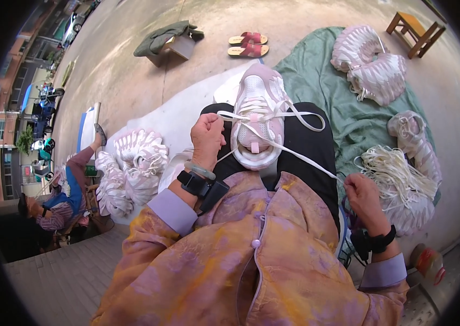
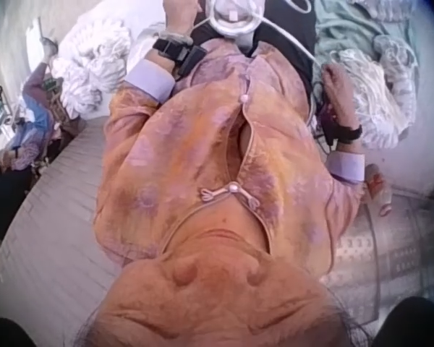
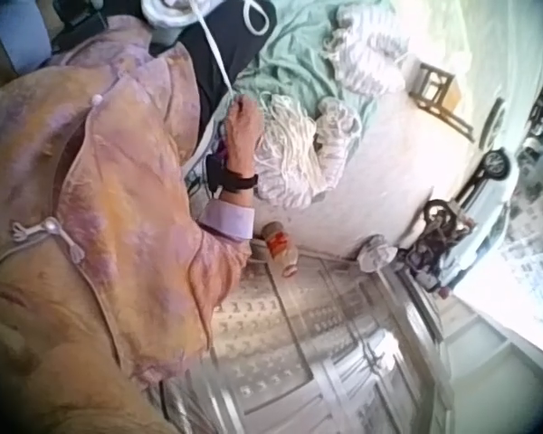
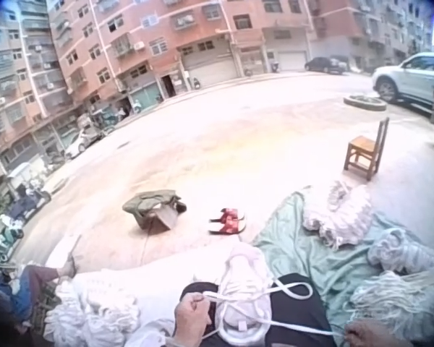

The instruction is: Lacing a pink and white sneaker while sitting outside at a shoe manufacturing facility.

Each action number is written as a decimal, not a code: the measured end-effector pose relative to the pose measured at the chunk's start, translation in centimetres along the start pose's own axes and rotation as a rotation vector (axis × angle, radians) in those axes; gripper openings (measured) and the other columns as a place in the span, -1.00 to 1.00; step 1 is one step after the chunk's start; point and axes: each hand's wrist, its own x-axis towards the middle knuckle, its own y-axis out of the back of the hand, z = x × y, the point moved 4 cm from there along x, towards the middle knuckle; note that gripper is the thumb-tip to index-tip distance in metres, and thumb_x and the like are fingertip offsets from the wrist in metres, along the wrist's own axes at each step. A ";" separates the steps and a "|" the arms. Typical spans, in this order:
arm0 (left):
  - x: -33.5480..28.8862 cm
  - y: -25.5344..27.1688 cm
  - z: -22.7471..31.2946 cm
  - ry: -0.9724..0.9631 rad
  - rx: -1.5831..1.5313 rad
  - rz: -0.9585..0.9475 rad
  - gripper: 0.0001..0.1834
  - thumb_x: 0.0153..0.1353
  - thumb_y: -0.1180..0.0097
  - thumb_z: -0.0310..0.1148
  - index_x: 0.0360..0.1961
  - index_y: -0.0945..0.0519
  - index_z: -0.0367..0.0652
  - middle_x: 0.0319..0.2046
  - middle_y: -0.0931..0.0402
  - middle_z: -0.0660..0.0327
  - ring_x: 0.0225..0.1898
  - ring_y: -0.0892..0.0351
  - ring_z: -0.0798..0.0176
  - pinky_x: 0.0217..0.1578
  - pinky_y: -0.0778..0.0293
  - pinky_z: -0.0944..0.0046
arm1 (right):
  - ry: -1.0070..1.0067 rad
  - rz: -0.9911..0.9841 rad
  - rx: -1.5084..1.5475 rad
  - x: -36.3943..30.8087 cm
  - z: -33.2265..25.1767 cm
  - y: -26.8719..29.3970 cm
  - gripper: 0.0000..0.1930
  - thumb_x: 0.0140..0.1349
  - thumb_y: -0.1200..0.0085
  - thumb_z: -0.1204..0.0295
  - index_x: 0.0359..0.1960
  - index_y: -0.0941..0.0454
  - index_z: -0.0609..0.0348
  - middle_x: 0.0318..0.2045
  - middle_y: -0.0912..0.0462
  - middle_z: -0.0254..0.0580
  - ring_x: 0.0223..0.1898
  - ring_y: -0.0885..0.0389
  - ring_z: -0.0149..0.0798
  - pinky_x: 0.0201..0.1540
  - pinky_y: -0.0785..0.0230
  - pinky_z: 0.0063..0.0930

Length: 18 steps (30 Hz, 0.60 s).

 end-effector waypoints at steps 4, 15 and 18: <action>-2.0 -0.9 3.7 -0.533 0.375 0.244 -0.84 0.03 -0.16 -0.52 -0.35 -0.48 -0.30 -0.51 -0.40 0.33 -0.55 -0.32 0.53 -0.54 -0.28 0.51 | 0.425 0.279 -0.102 4.7 -6.2 -0.3 -0.84 -0.14 -0.07 0.58 -0.44 -0.42 0.22 -0.39 -0.48 -0.11 -0.35 -0.48 -0.03 -0.30 -0.31 -0.32; -2.0 -7.4 1.9 -0.678 0.614 -0.175 -0.89 0.06 -0.02 -0.46 -0.42 -0.54 -0.27 -0.58 -0.51 -0.01 -0.50 -0.57 0.03 -0.45 -0.43 0.21 | 0.427 0.189 -0.214 10.8 -12.9 -8.8 -0.69 -0.02 -0.03 0.41 -0.23 -0.32 0.24 -0.41 -0.47 0.00 -0.39 -0.53 0.03 -0.40 -0.40 -0.19; -1.7 -7.3 1.4 -0.589 0.591 -0.182 -0.88 0.06 -0.02 -0.46 -0.39 -0.55 -0.26 -0.59 -0.51 0.01 -0.52 -0.57 0.07 -0.46 -0.43 0.20 | 0.418 0.212 -0.156 10.5 -11.8 -9.2 -0.69 -0.01 -0.03 0.41 -0.22 -0.31 0.23 -0.39 -0.47 0.01 -0.40 -0.53 0.03 -0.41 -0.40 -0.17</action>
